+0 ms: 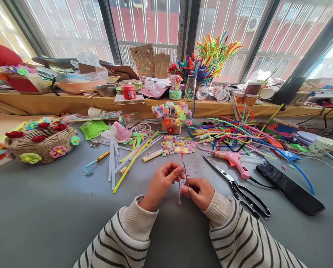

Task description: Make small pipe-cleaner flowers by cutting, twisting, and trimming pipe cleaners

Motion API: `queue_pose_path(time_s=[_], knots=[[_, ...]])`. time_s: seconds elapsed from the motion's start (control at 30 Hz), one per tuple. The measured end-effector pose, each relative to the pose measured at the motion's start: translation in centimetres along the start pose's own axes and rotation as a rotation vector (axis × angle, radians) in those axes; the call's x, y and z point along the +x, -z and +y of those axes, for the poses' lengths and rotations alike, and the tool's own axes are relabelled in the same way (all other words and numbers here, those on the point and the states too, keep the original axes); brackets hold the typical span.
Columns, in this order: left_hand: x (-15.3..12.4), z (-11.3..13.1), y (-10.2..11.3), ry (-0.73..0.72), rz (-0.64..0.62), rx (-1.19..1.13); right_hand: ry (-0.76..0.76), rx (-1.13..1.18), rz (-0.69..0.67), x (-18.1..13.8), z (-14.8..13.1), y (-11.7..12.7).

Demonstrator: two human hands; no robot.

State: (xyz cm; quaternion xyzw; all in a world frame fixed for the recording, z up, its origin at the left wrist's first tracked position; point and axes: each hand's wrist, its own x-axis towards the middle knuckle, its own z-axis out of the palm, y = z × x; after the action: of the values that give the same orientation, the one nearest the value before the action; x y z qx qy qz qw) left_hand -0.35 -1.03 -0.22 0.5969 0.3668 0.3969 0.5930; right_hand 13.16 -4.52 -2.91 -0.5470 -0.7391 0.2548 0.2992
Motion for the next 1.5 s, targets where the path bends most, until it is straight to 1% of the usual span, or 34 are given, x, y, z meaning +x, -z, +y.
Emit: queue_pose_path(time_s=[0.23,0.43,0.57,0.67,0.83,0.97,1.13,1.3,1.5], knots=[[0.04,0.13,-0.21,0.053,-0.097,-0.049,0.057,0.003,0.006,0.06,0.08,0.05],[0.18,-0.23,-0.03,0.035,-0.072,-0.078,0.061,-0.022,0.074,0.13,0.21,-0.02],[0.19,-0.29,-0.02,0.017,-0.068,-0.076,0.071,-0.016,0.079,0.17,0.29,-0.04],[0.15,-0.24,-0.09,0.018,-0.072,-0.077,0.049,-0.004,0.079,0.12,0.14,-0.09],[0.09,-0.23,-0.18,0.044,-0.111,-0.06,0.014,0.003,0.057,-0.07,-0.12,-0.06],[0.14,-0.37,-0.12,0.057,-0.118,-0.056,0.032,-0.008,0.076,-0.03,0.08,-0.05],[0.21,-0.51,-0.06,0.016,-0.082,-0.042,0.08,-0.008,0.129,0.16,0.61,-0.3],[0.12,-0.41,-0.04,0.002,-0.077,-0.025,0.007,-0.005,0.048,0.1,0.45,-0.34],[0.12,-0.43,-0.08,-0.011,-0.081,-0.019,-0.011,-0.052,0.025,0.03,0.01,-0.04]])
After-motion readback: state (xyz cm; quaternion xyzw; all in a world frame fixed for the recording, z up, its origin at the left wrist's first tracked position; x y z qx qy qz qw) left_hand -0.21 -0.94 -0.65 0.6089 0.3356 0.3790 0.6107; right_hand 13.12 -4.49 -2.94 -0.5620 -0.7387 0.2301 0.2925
